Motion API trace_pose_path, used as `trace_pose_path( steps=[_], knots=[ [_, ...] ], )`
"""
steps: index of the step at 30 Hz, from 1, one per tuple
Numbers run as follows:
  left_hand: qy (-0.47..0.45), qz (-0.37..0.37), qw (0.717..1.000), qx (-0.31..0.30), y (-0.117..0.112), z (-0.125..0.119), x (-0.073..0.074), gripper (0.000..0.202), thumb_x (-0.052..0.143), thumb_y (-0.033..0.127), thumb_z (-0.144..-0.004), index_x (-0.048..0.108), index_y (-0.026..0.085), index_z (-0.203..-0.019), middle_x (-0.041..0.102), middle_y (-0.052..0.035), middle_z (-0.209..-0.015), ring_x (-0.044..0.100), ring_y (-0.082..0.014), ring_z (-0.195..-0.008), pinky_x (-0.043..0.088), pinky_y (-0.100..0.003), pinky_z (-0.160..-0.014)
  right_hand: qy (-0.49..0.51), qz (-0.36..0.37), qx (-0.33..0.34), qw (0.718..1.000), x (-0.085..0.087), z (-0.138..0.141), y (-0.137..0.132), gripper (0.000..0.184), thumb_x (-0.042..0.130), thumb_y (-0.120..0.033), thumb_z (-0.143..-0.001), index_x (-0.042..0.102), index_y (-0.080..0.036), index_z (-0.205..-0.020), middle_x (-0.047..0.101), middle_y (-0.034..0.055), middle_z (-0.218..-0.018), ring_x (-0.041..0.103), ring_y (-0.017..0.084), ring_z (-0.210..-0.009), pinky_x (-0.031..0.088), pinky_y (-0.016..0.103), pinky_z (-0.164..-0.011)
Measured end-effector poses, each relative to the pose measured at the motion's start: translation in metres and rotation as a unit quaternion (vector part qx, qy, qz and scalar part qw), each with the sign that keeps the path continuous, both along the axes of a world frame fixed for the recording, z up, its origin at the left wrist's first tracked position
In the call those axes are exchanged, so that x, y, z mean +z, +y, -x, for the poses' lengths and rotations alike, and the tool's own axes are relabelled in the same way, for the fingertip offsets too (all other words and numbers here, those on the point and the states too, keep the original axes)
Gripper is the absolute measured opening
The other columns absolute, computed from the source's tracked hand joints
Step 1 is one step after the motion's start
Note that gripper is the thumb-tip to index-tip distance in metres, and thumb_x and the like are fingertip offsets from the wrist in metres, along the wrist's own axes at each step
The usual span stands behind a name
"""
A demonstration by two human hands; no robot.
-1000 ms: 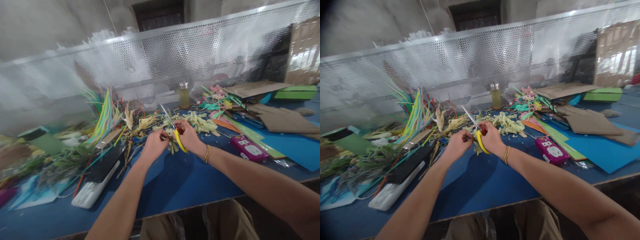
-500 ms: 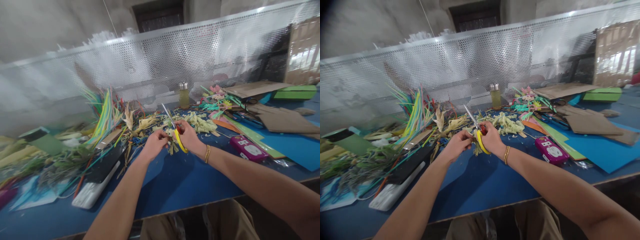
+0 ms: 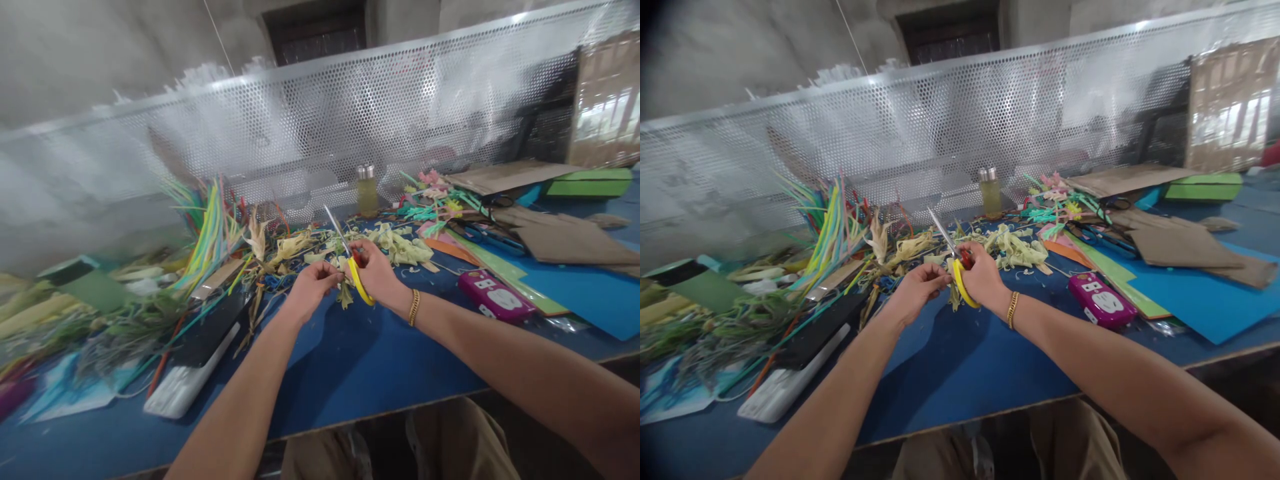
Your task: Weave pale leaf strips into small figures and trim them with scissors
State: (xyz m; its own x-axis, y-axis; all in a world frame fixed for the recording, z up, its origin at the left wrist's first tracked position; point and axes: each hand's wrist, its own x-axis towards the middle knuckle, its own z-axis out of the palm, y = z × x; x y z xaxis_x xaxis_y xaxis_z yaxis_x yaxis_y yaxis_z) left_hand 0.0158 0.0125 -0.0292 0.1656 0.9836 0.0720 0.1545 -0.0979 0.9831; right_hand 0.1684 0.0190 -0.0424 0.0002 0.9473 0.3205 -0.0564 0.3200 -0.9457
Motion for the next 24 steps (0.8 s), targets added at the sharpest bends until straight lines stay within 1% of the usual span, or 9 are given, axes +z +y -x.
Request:
trace_pose_path(
  steps=[3, 7, 9, 12, 15, 19, 22, 24],
  knots=[
    [0.030, -0.046, 0.998, 0.020, 0.003, 0.002, -0.002, 0.019, 0.076, 0.026, -0.062, 0.063, 0.017, -0.073, 0.060, 0.0028, -0.064, 0.048, -0.0084, -0.054, 0.035, -0.021, -0.053, 0.007, 0.004, 0.001, 1.000, 0.001, 0.000, 0.000, 0.041, 0.069, -0.025, -0.063, 0.051, -0.022, -0.100, 0.051, -0.0075, -0.063, 0.043, 0.008, -0.050, 0.035, 0.020, -0.045],
    [0.105, -0.107, 0.988, 0.029, 0.007, 0.006, -0.003, 0.010, 0.071, 0.027, -0.068, 0.071, 0.018, -0.072, 0.067, -0.0005, -0.068, 0.055, -0.0124, -0.062, 0.039, -0.024, -0.059, 0.021, 0.009, 0.002, 1.000, 0.001, -0.001, 0.002, 0.043, 0.069, -0.025, -0.063, 0.050, -0.022, -0.101, 0.052, -0.0071, -0.064, 0.044, 0.008, -0.050, 0.035, 0.020, -0.045],
    [0.132, -0.122, 0.983, 0.035, 0.007, 0.008, -0.002, 0.011, 0.069, 0.029, -0.070, 0.072, 0.019, -0.073, 0.068, -0.0010, -0.069, 0.056, -0.0137, -0.063, 0.040, -0.024, -0.059, 0.030, 0.018, 0.003, 0.999, 0.003, -0.002, 0.001, 0.044, 0.069, -0.025, -0.063, 0.050, -0.022, -0.102, 0.052, -0.0070, -0.065, 0.044, 0.007, -0.050, 0.035, 0.020, -0.045],
    [0.151, -0.127, 0.979, 0.045, 0.005, 0.007, 0.002, 0.011, 0.069, 0.030, -0.071, 0.070, 0.019, -0.070, 0.065, -0.0001, -0.064, 0.055, -0.0132, -0.060, 0.039, -0.024, -0.058, 0.035, 0.035, 0.004, 0.999, 0.006, -0.003, -0.001, 0.044, 0.069, -0.025, -0.062, 0.049, -0.022, -0.101, 0.051, -0.0076, -0.064, 0.044, 0.007, -0.049, 0.033, 0.020, -0.044],
    [0.122, -0.094, 0.987, 0.047, 0.001, 0.005, 0.005, 0.011, 0.068, 0.028, -0.072, 0.065, 0.018, -0.068, 0.060, 0.0015, -0.058, 0.054, -0.0112, -0.054, 0.037, -0.022, -0.052, 0.046, 0.053, 0.002, 0.998, 0.009, -0.003, -0.003, 0.043, 0.070, -0.025, -0.061, 0.049, -0.022, -0.099, 0.049, -0.0085, -0.061, 0.042, 0.007, -0.046, 0.032, 0.020, -0.042],
    [0.029, 0.005, 0.999, 0.042, -0.004, 0.002, 0.009, 0.016, 0.071, 0.027, -0.069, 0.059, 0.017, -0.068, 0.054, 0.0036, -0.056, 0.055, -0.0094, -0.049, 0.028, -0.019, -0.042, 0.058, 0.057, 0.010, 0.997, 0.009, -0.003, -0.002, 0.045, 0.070, -0.026, -0.061, 0.048, -0.022, -0.099, 0.050, -0.0087, -0.060, 0.042, 0.007, -0.046, 0.032, 0.020, -0.043],
    [-0.034, 0.079, 0.996, 0.037, -0.005, 0.001, 0.009, 0.021, 0.074, 0.026, -0.066, 0.056, 0.017, -0.070, 0.054, 0.0033, -0.060, 0.061, -0.0105, -0.053, 0.022, -0.017, -0.038, 0.057, 0.051, 0.019, 0.997, 0.010, -0.003, -0.002, 0.045, 0.071, -0.025, -0.060, 0.049, -0.022, -0.098, 0.050, -0.0083, -0.061, 0.043, 0.006, -0.047, 0.032, 0.019, -0.043],
    [-0.065, 0.117, 0.990, 0.035, -0.004, 0.002, 0.009, 0.022, 0.075, 0.024, -0.064, 0.056, 0.016, -0.071, 0.056, 0.0023, -0.064, 0.065, -0.0123, -0.057, 0.025, -0.016, -0.037, 0.050, 0.042, 0.023, 0.998, 0.011, -0.004, -0.003, 0.044, 0.071, -0.024, -0.060, 0.049, -0.022, -0.098, 0.050, -0.0085, -0.061, 0.042, 0.006, -0.047, 0.031, 0.019, -0.043]
  ],
)
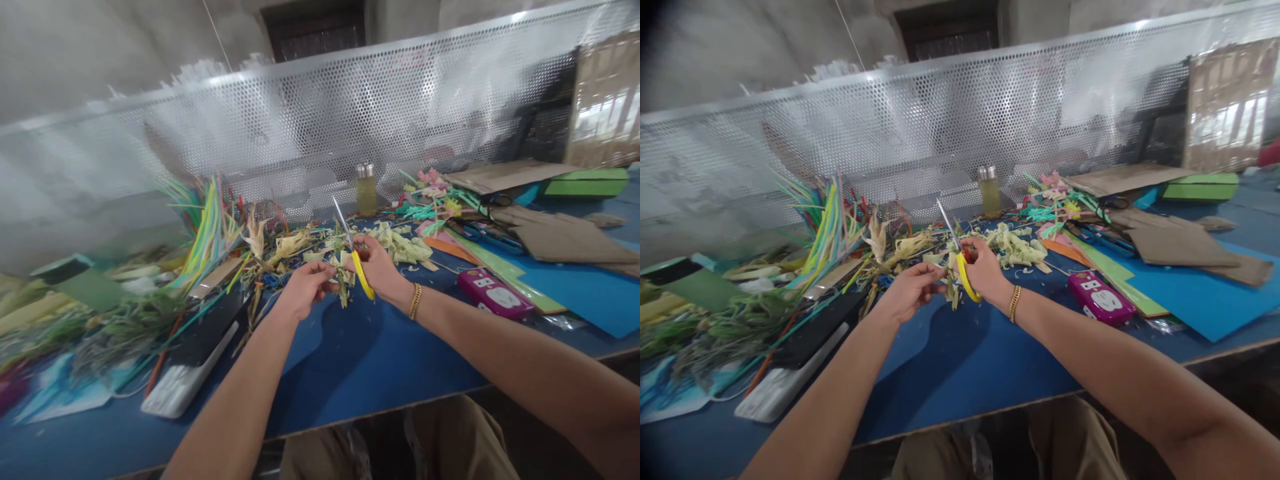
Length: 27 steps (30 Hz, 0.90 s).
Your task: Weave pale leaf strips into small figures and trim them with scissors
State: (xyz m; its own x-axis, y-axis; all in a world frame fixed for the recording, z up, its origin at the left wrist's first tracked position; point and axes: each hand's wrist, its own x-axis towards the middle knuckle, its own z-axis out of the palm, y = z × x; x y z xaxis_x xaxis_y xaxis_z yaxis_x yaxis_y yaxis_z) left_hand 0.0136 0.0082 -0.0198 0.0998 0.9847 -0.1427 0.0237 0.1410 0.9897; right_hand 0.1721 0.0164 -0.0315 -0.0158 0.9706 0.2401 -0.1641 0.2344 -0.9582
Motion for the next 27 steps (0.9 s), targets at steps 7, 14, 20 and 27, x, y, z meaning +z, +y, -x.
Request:
trace_pose_path(
  steps=[7, 14, 20, 27],
  knots=[
    [-0.050, 0.057, 0.996, -0.035, 0.003, 0.005, 0.000, 0.024, 0.078, 0.019, -0.062, 0.058, 0.015, -0.075, 0.060, 0.0005, -0.073, 0.070, -0.0173, -0.063, 0.029, -0.013, -0.034, -0.012, -0.048, 0.005, 0.999, -0.001, -0.002, 0.003, 0.044, 0.070, -0.023, -0.062, 0.049, -0.021, -0.102, 0.049, -0.0084, -0.062, 0.043, 0.007, -0.051, 0.032, 0.020, -0.046],
    [-0.118, 0.069, 0.989, -0.056, 0.003, 0.005, 0.000, 0.016, 0.076, 0.013, -0.067, 0.061, 0.014, -0.071, 0.063, -0.0015, -0.065, 0.070, -0.0158, -0.067, 0.039, -0.013, -0.038, -0.027, -0.074, 0.002, 0.997, 0.001, -0.004, 0.002, 0.042, 0.072, -0.029, -0.065, 0.048, -0.023, -0.100, 0.046, -0.0087, -0.063, 0.041, 0.007, -0.053, 0.034, 0.020, -0.048],
    [-0.170, 0.017, 0.985, 0.027, 0.005, 0.002, 0.002, 0.007, 0.073, 0.007, -0.070, 0.067, 0.011, -0.071, 0.071, -0.0059, -0.075, 0.071, -0.0147, -0.079, 0.055, -0.018, -0.070, -0.007, -0.022, 0.021, 1.000, 0.003, -0.008, 0.005, 0.051, 0.075, -0.033, -0.065, 0.048, -0.023, -0.107, 0.052, -0.0058, -0.071, 0.048, 0.009, -0.058, 0.041, 0.021, -0.052],
    [-0.254, 0.000, 0.962, 0.098, 0.010, 0.012, 0.015, 0.007, 0.065, 0.002, -0.076, 0.067, 0.008, -0.073, 0.073, -0.0100, -0.083, 0.071, -0.0159, -0.087, 0.057, -0.016, -0.075, -0.039, 0.029, 0.165, 0.985, 0.029, -0.027, -0.007, 0.041, 0.071, -0.049, -0.073, 0.052, -0.022, -0.098, 0.055, -0.0043, -0.067, 0.048, 0.008, -0.047, 0.038, 0.021, -0.041]
  ],
)
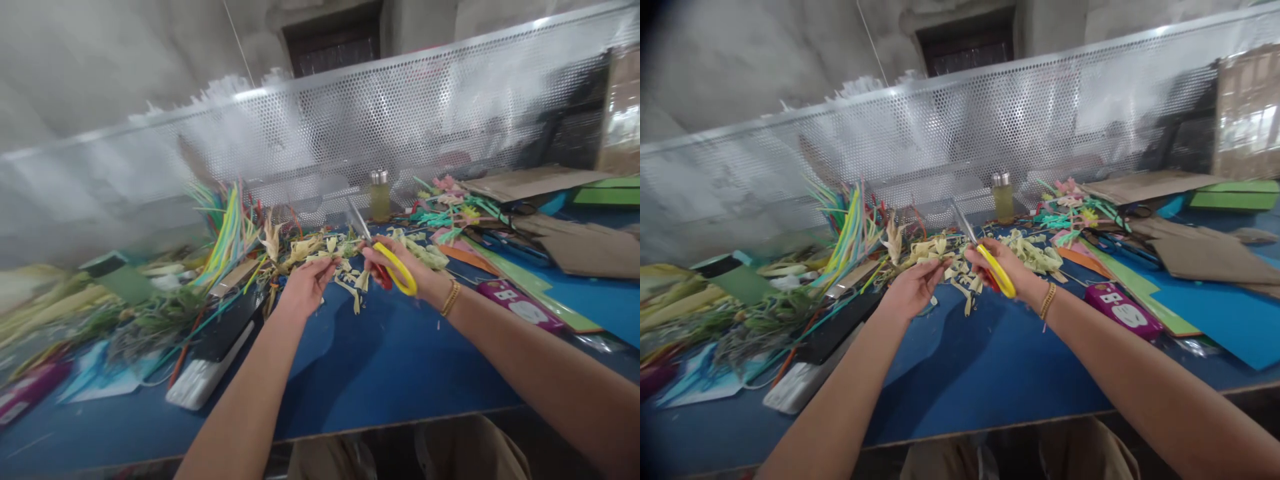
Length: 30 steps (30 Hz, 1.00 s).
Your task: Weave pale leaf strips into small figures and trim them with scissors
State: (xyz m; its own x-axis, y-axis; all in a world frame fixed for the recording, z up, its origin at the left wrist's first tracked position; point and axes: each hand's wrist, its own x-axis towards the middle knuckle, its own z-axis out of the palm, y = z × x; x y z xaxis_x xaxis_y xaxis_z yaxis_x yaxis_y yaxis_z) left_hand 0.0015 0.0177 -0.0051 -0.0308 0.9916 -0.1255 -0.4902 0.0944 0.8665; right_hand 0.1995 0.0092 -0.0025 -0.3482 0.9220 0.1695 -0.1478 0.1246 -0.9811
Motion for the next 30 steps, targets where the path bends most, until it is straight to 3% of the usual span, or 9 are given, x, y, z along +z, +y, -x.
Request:
trace_pose_path(
  steps=[2, 6, 14, 22, 30],
  knots=[
    [-0.016, 0.005, 1.000, 0.018, 0.001, 0.005, 0.004, 0.008, 0.063, 0.001, -0.077, 0.067, 0.008, -0.072, 0.073, -0.0099, -0.082, 0.071, -0.0159, -0.085, 0.057, -0.014, -0.072, -0.062, 0.017, 0.098, 0.993, 0.005, -0.005, -0.006, 0.041, 0.065, -0.056, -0.077, 0.055, -0.019, -0.093, 0.059, -0.0013, -0.067, 0.049, 0.009, -0.047, 0.040, 0.021, -0.040],
    [-0.040, -0.003, 0.997, 0.066, 0.005, 0.016, 0.010, 0.012, 0.062, 0.000, -0.077, 0.066, 0.010, -0.072, 0.071, -0.0038, -0.073, 0.070, -0.0098, -0.070, 0.058, -0.013, -0.069, -0.138, 0.039, 0.169, 0.975, 0.003, -0.008, -0.008, 0.042, 0.066, -0.057, -0.076, 0.057, -0.017, -0.081, 0.059, -0.0007, -0.066, 0.049, 0.007, -0.046, 0.038, 0.018, -0.038],
    [-0.031, -0.021, 0.997, 0.067, 0.007, 0.023, 0.012, 0.013, 0.062, 0.000, -0.077, 0.066, 0.011, -0.071, 0.071, -0.0040, -0.073, 0.070, -0.0099, -0.072, 0.059, -0.016, -0.075, -0.198, 0.063, 0.138, 0.968, -0.003, -0.009, 0.000, 0.041, 0.070, -0.056, -0.072, 0.058, -0.017, -0.074, 0.059, -0.0011, -0.062, 0.047, 0.006, -0.042, 0.038, 0.018, -0.036],
    [-0.022, -0.027, 0.999, 0.003, 0.005, 0.020, 0.006, 0.009, 0.065, 0.002, -0.075, 0.068, 0.010, -0.074, 0.072, -0.0049, -0.083, 0.068, -0.0106, -0.078, 0.058, -0.020, -0.081, -0.203, 0.056, 0.141, 0.967, -0.005, -0.010, 0.003, 0.043, 0.067, -0.058, -0.074, 0.058, -0.016, -0.070, 0.052, -0.0037, -0.052, 0.046, 0.006, -0.039, 0.035, 0.017, -0.033],
    [0.027, -0.031, 0.998, -0.043, 0.004, 0.012, -0.002, 0.006, 0.071, 0.007, -0.070, 0.069, 0.012, -0.074, 0.072, -0.0047, -0.085, 0.068, -0.0123, -0.081, 0.056, -0.023, -0.086, -0.185, 0.046, 0.106, 0.976, -0.017, -0.003, 0.006, 0.041, 0.071, -0.055, -0.072, 0.058, -0.017, -0.082, 0.060, -0.0023, -0.064, 0.048, 0.005, -0.041, 0.038, 0.016, -0.035]
  ],
)
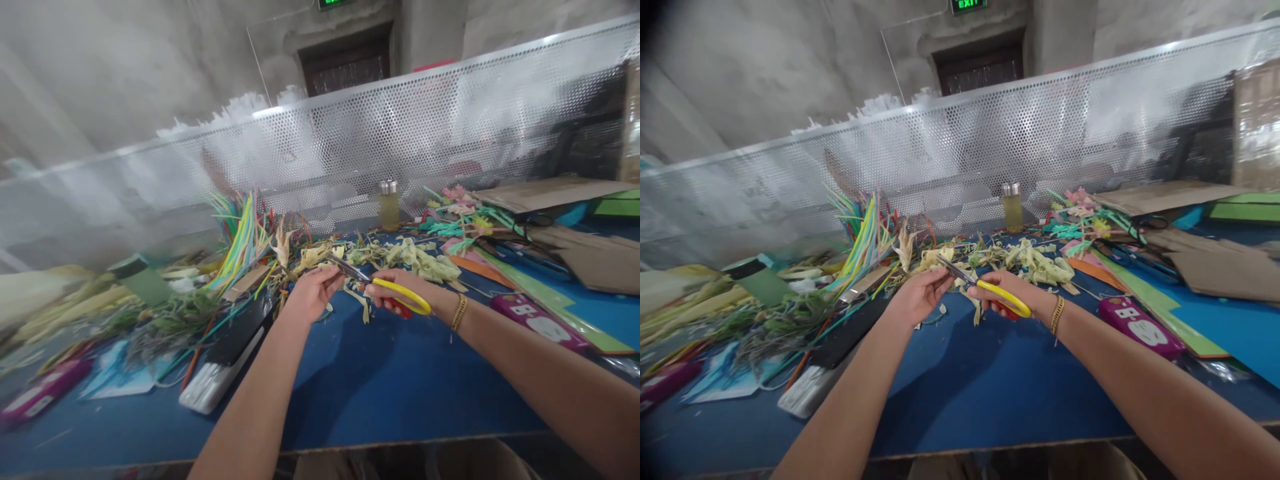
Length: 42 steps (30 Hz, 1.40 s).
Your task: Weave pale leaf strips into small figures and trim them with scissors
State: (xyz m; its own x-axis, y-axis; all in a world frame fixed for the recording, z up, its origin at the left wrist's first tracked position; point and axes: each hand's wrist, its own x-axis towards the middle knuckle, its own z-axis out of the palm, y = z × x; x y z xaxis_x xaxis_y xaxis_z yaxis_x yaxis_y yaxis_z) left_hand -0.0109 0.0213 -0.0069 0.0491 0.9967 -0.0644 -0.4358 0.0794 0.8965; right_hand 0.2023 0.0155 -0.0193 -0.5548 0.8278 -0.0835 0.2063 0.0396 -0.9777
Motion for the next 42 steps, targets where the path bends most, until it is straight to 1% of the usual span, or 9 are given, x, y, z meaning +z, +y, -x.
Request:
trace_pose_path(
  steps=[4, 8, 15, 21, 30, 32, 38, 40, 42],
  knots=[
    [0.020, -0.006, 1.000, -0.012, -0.003, -0.003, -0.001, 0.007, 0.073, 0.008, -0.069, 0.069, 0.012, -0.073, 0.072, -0.0039, -0.084, 0.068, -0.0122, -0.081, 0.055, -0.025, -0.090, 0.004, -0.004, 0.004, 1.000, 0.000, 0.004, -0.001, 0.042, 0.073, -0.054, -0.070, 0.056, -0.019, -0.084, 0.057, -0.0042, -0.062, 0.047, 0.005, -0.041, 0.038, 0.016, -0.034],
    [0.031, 0.002, 0.999, -0.008, -0.005, -0.005, 0.001, 0.007, 0.071, 0.007, -0.069, 0.069, 0.012, -0.071, 0.072, -0.0041, -0.081, 0.068, -0.0128, -0.081, 0.054, -0.026, -0.089, -0.010, -0.014, -0.007, 1.000, 0.001, 0.004, -0.003, 0.042, 0.074, -0.054, -0.069, 0.056, -0.020, -0.086, 0.055, -0.0050, -0.061, 0.045, 0.005, -0.039, 0.035, 0.016, -0.033],
    [0.049, -0.007, 0.999, -0.017, -0.007, -0.004, 0.002, 0.005, 0.071, 0.007, -0.069, 0.068, 0.011, -0.068, 0.071, -0.0051, -0.079, 0.068, -0.0128, -0.079, 0.054, -0.025, -0.088, -0.006, -0.007, -0.001, 1.000, 0.006, 0.007, -0.008, 0.045, 0.072, -0.058, -0.069, 0.051, -0.020, -0.077, 0.049, -0.0063, -0.056, 0.044, 0.005, -0.040, 0.036, 0.016, -0.033],
    [0.054, -0.002, 0.998, -0.028, -0.007, -0.004, 0.002, 0.007, 0.070, 0.007, -0.069, 0.066, 0.011, -0.066, 0.071, -0.0058, -0.078, 0.068, -0.0125, -0.078, 0.054, -0.024, -0.085, -0.004, 0.003, -0.004, 1.000, 0.005, 0.008, -0.008, 0.045, 0.073, -0.058, -0.069, 0.052, -0.020, -0.077, 0.050, -0.0060, -0.056, 0.044, 0.005, -0.039, 0.036, 0.016, -0.033],
    [0.068, -0.023, 0.997, -0.033, -0.005, -0.001, -0.001, 0.012, 0.078, 0.012, -0.063, 0.066, 0.012, -0.065, 0.070, -0.0053, -0.078, 0.067, -0.0143, -0.080, 0.053, -0.028, -0.088, 0.021, 0.029, 0.009, 0.999, 0.000, 0.007, -0.006, 0.047, 0.072, -0.060, -0.069, 0.049, -0.019, -0.076, 0.051, -0.0056, -0.057, 0.046, 0.005, -0.041, 0.037, 0.015, -0.035],
    [0.066, -0.025, 0.997, -0.034, -0.005, -0.001, -0.001, 0.012, 0.078, 0.011, -0.063, 0.066, 0.012, -0.064, 0.070, -0.0048, -0.077, 0.066, -0.0138, -0.078, 0.053, -0.026, -0.086, 0.019, 0.031, 0.003, 0.999, 0.003, 0.009, -0.009, 0.048, 0.071, -0.061, -0.070, 0.048, -0.019, -0.072, 0.050, -0.0058, -0.054, 0.044, 0.005, -0.039, 0.036, 0.016, -0.034],
    [0.068, -0.021, 0.997, -0.029, -0.006, -0.002, 0.000, 0.006, 0.074, 0.008, -0.067, 0.069, 0.010, -0.067, 0.070, -0.0064, -0.075, 0.067, -0.0134, -0.076, 0.054, -0.022, -0.078, -0.019, 0.020, -0.039, 0.999, 0.016, 0.010, -0.020, 0.051, 0.063, -0.066, -0.074, 0.046, -0.020, -0.064, 0.041, -0.0069, -0.042, 0.034, 0.005, -0.028, 0.028, 0.018, -0.026],
    [0.056, -0.021, 0.998, -0.020, -0.006, -0.003, 0.000, 0.004, 0.072, 0.007, -0.068, 0.069, 0.010, -0.068, 0.071, -0.0071, -0.077, 0.068, -0.0140, -0.077, 0.055, -0.022, -0.079, -0.006, 0.017, -0.032, 0.999, 0.016, 0.009, -0.019, 0.049, 0.065, -0.065, -0.074, 0.049, -0.019, -0.066, 0.042, -0.0069, -0.043, 0.035, 0.005, -0.029, 0.028, 0.018, -0.026],
    [0.039, -0.020, 0.999, -0.006, -0.005, -0.003, 0.000, 0.004, 0.071, 0.006, -0.069, 0.068, 0.009, -0.068, 0.071, -0.0069, -0.077, 0.069, -0.0146, -0.077, 0.055, -0.023, -0.081, 0.049, 0.007, -0.023, 0.998, 0.013, 0.009, -0.015, 0.045, 0.066, -0.063, -0.074, 0.053, -0.019, -0.074, 0.046, -0.0068, -0.048, 0.038, 0.005, -0.032, 0.030, 0.018, -0.028]
  ],
)
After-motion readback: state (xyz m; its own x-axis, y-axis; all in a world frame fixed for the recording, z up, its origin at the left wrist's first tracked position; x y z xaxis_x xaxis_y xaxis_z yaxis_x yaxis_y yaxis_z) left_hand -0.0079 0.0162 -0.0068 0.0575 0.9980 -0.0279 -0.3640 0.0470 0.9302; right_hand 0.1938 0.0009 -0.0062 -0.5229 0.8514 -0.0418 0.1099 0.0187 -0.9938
